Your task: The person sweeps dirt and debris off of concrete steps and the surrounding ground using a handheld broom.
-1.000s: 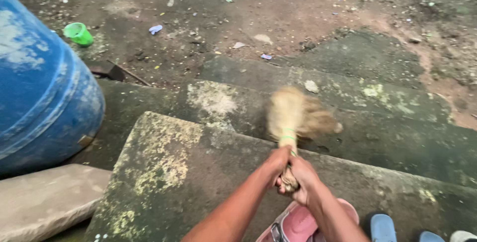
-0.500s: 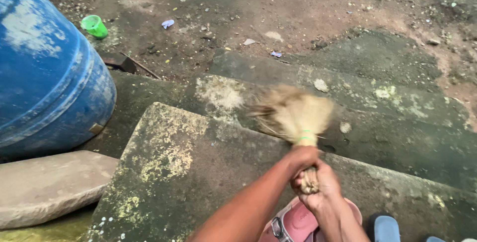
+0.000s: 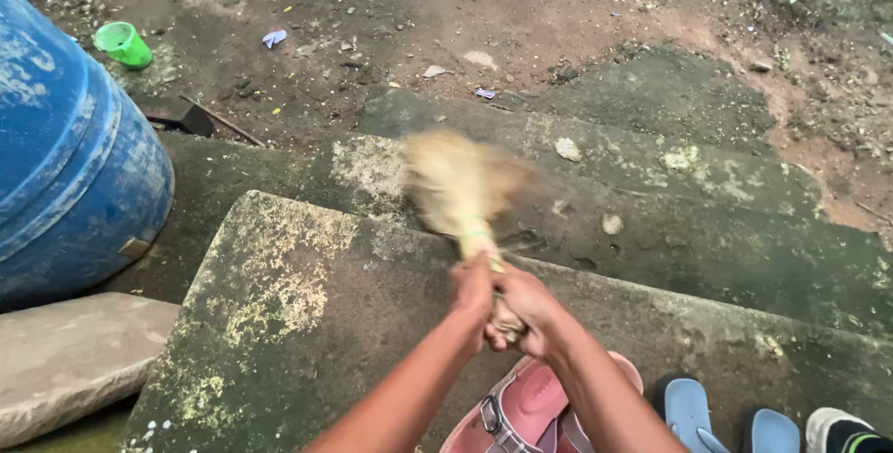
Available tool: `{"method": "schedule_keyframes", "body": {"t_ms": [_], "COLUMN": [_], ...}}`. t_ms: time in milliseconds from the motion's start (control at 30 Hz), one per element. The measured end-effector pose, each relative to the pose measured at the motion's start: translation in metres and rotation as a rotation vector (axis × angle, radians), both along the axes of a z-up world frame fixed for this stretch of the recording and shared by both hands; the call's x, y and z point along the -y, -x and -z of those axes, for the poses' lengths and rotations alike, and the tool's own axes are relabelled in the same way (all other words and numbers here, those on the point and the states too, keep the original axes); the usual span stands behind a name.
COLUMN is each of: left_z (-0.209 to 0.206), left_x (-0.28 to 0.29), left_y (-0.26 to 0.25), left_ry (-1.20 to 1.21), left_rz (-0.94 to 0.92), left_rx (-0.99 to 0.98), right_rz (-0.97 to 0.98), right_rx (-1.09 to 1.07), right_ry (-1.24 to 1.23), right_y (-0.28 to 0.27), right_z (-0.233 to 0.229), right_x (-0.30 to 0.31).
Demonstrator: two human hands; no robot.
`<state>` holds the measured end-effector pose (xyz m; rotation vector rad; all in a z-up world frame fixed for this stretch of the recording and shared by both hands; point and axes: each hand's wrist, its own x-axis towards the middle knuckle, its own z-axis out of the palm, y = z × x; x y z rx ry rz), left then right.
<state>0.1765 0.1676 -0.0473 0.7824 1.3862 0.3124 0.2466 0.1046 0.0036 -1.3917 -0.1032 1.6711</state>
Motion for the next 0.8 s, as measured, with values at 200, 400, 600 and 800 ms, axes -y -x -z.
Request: {"method": "schedule_keyframes", "body": {"t_ms": [200,400,600,800], "left_z": [-0.065,0.022,0.053,0.046], "left_x": [-0.015,0.012,0.040,0.007], "left_y": [0.017,-0.024,-0.075,-0.033], "left_ry": [-0.111,0.075,0.198,0.140], "left_rz": [-0.349,0.257,0.726,0.635], "left_rx": [0.011,0.184,0.351,0.236], "right_rz": [-0.337,0.035,0.773,0.647], "right_rx": [0.017,-0.020,0.032,0.034], "right_ry": [-0.156,0.050,0.054,0.075], "right_y": [-0.005,-0.023,0.006,0.026], "right_z": [-0.049,-0.011,0.003,-0.007], "right_x": [-0.036,0.026,0.071,0.033]}}
